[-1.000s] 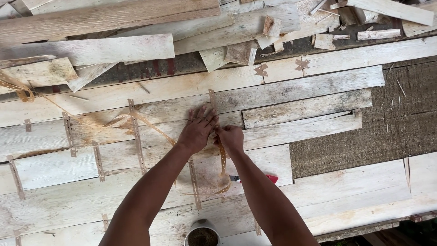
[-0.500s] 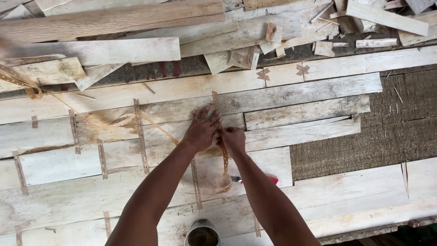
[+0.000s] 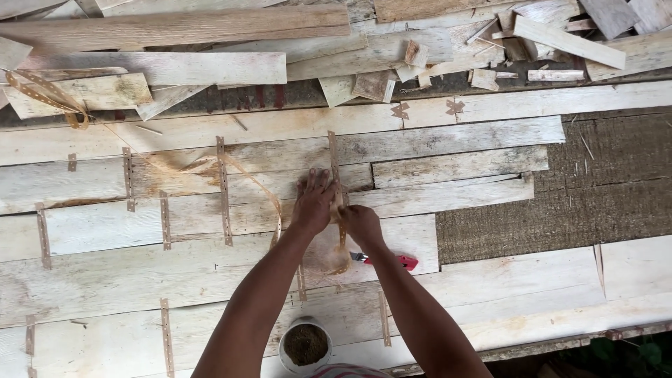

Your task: The person applies a brown paste from a small container onto thin strips of material and places them onto a wooden surface. They use a red utility knife to spread and smooth the paste along the strips. The person repeats this process across multiple sections of the wooden surface.

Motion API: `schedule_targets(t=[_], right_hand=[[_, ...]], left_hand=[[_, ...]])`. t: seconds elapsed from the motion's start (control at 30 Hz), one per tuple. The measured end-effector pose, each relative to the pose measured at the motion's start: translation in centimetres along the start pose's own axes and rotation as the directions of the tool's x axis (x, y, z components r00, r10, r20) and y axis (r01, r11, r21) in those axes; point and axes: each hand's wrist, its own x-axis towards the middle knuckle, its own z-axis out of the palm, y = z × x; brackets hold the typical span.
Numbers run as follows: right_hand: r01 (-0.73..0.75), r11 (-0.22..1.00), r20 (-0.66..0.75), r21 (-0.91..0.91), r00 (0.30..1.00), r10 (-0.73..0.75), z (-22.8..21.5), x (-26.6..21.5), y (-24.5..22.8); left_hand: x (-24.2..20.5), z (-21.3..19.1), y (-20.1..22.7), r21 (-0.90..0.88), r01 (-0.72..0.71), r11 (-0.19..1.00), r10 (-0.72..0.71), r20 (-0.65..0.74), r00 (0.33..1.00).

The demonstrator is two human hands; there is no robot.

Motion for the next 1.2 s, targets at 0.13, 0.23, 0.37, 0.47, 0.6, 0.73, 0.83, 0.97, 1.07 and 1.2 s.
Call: schedule_targets(t=[0.13,0.23,0.37,0.47,0.6,0.73,0.83,0.97,1.07,1.2], right_hand=[[0.127,0.976,-0.14,-0.174,0.978,-0.153,-1.7,-5.1,2.9],[0.227,0.901,-0.1,-0.369,0.954,-0.281,-3.7,-8.3,4.5],[0.381,0.689,0.123,-0.617,0.911,-0.394,-3.9,-9.2,8.5],[0.456,0.574,0.146,-0.68,0.852,-0.503,-3.6,-8.1,10.6],[0.434,0.642,-0.009,-0.632,0.824,-0.566,-4.1,-5.3,12.1],[0.427,0.661,-0.021,-0.617,0.83,-0.557,-5.1,-0.4,9.1],[0.414,0.615,0.057,-0.671,0.856,-0.513,-5.3,3.2,4.7],[0.427,0.538,0.13,-0.727,0.855,-0.503,-4.3,7.2,1.3],[0.442,0.501,0.183,-0.744,0.856,-0.484,-3.8,9.1,0.7],[0.458,0.459,0.242,-0.761,0.858,-0.453,-4.3,9.3,1.1]], left_hand=[[-0.3,0.4,0.3,0.023,0.033,0.999,-0.033,-0.013,0.999],[-0.6,0.9,1.1,0.016,0.073,0.997,-0.071,-0.085,0.994],[-0.5,2.6,1.6,0.002,0.09,0.996,-0.088,-0.165,0.982],[-0.4,2.5,2.1,0.024,0.097,0.995,-0.091,-0.17,0.981],[-0.4,2.1,2.1,0.002,0.105,0.994,-0.104,-0.151,0.983],[-1.1,2.0,2.6,0.017,0.108,0.994,-0.103,-0.191,0.976],[-0.9,2.3,2.7,-0.004,0.106,0.994,-0.105,-0.218,0.97],[-0.6,2.6,2.6,-0.019,0.118,0.993,-0.12,-0.215,0.969],[-0.4,2.6,2.6,-0.01,0.115,0.993,-0.114,-0.266,0.957],[-0.7,2.2,3.0,-0.038,0.097,0.995,-0.104,-0.309,0.945]])
